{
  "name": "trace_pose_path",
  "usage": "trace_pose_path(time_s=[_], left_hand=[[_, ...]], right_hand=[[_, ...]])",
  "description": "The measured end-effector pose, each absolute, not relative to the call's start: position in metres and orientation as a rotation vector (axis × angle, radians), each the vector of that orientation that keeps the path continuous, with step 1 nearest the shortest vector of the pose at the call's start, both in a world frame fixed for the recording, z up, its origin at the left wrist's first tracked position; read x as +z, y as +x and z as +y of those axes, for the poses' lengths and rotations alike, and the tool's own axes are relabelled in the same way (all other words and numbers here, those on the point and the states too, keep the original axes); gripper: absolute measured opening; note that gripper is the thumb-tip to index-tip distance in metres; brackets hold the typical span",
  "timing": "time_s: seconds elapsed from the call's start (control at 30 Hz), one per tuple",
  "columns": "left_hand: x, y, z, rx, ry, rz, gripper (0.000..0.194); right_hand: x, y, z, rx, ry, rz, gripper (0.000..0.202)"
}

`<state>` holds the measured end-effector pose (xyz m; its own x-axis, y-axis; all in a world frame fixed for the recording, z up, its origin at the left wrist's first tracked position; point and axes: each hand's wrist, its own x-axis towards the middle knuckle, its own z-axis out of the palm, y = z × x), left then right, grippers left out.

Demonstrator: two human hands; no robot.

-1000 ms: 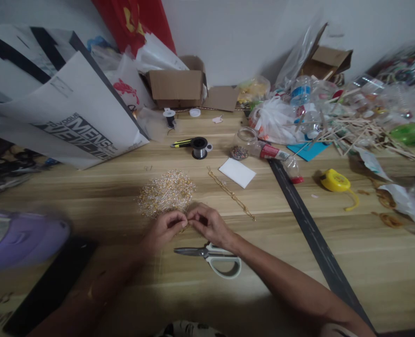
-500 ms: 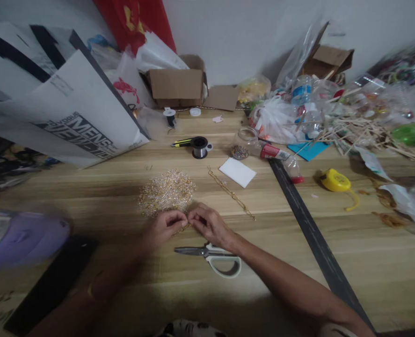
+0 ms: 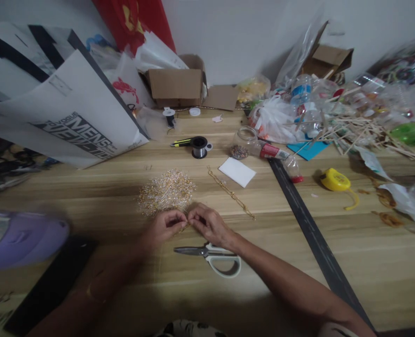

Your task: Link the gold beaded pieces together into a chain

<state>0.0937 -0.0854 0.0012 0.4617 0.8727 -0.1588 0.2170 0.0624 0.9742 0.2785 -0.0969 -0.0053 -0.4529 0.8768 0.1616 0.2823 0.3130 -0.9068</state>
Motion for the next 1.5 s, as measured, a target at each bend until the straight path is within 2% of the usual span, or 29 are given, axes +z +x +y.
trace_pose_path(time_s=[0.73, 1.03, 1.5], left_hand=[[-0.004, 0.098, -0.089, 0.847, 1.379, 1.068, 0.009], [-0.010, 0.098, -0.093, 0.876, 1.623, 1.160, 0.001], [0.000, 0.097, -0.094, 0.834, 1.870, 1.145, 0.008]], right_hand=[[-0.008, 0.278, -0.095, 1.211, -1.039, -1.849, 0.021], [-0.007, 0.278, -0.095, 1.231, -1.030, -1.832, 0.024], [-0.004, 0.278, -0.096, 1.214, -1.027, -1.831, 0.022]])
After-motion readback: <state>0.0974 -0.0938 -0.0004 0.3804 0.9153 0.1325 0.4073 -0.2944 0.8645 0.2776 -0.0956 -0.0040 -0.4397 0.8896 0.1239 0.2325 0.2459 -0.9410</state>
